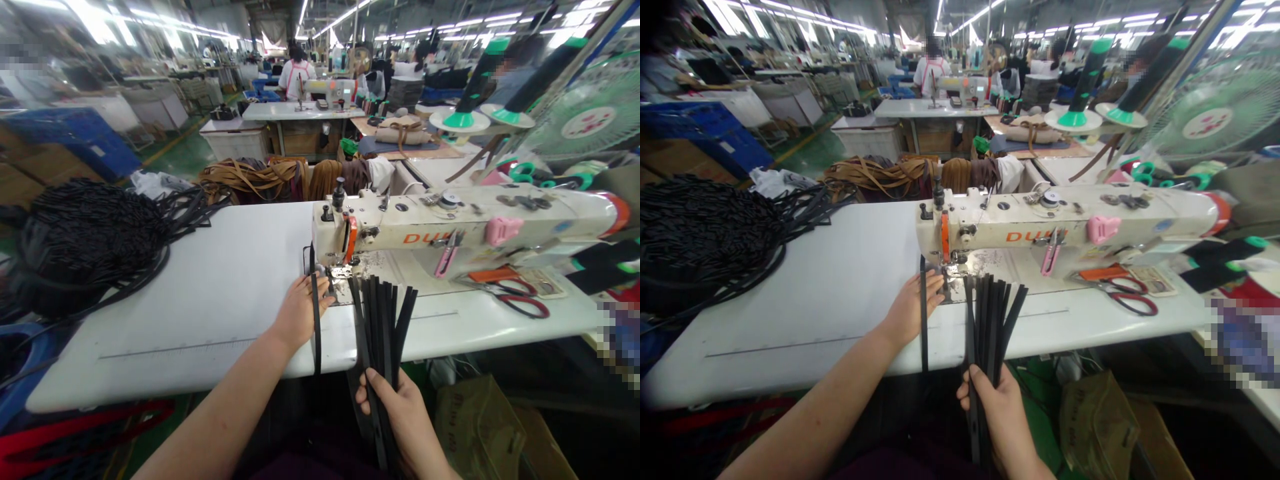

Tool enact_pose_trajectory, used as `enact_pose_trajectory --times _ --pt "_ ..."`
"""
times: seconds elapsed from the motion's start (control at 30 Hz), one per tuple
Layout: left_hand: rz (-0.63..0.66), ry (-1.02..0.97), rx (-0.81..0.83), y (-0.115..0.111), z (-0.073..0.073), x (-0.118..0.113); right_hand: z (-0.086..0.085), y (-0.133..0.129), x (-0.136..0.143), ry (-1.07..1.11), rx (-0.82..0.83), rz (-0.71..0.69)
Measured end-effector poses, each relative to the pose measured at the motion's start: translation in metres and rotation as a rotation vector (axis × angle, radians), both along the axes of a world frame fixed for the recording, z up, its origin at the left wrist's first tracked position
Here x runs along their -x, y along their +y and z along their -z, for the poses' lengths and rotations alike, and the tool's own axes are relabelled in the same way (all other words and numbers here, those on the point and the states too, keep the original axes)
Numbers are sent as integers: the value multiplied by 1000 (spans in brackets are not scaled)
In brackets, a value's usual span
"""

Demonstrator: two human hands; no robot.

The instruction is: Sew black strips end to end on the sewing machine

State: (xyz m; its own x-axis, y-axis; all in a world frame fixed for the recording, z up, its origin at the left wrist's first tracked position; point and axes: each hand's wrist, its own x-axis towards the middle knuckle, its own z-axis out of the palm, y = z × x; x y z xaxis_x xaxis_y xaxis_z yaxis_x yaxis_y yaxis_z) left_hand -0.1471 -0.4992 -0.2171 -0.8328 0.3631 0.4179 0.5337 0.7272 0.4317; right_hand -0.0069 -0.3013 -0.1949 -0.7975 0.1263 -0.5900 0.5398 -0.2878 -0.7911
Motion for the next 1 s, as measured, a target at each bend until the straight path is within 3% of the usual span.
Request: enact_pose_trajectory --times 0.37,0.6,0.73,0.87,1.0 --pt "-1 -12 11 -2 5 0 26 1 -6 120 -78 84" --pt "-13 -32 14 -1 5 4 10 0 -4 109 -80 51" --pt "-1 -60 -20 -2 5 5 11 -1 -3 113 -64 46" --pt "35 -86 -151 -5 10 12 14 -3 -3 122 -44 16" --pt "-37 -131 -287 -9 15 35 9 -6 -1 127 -34 -27"
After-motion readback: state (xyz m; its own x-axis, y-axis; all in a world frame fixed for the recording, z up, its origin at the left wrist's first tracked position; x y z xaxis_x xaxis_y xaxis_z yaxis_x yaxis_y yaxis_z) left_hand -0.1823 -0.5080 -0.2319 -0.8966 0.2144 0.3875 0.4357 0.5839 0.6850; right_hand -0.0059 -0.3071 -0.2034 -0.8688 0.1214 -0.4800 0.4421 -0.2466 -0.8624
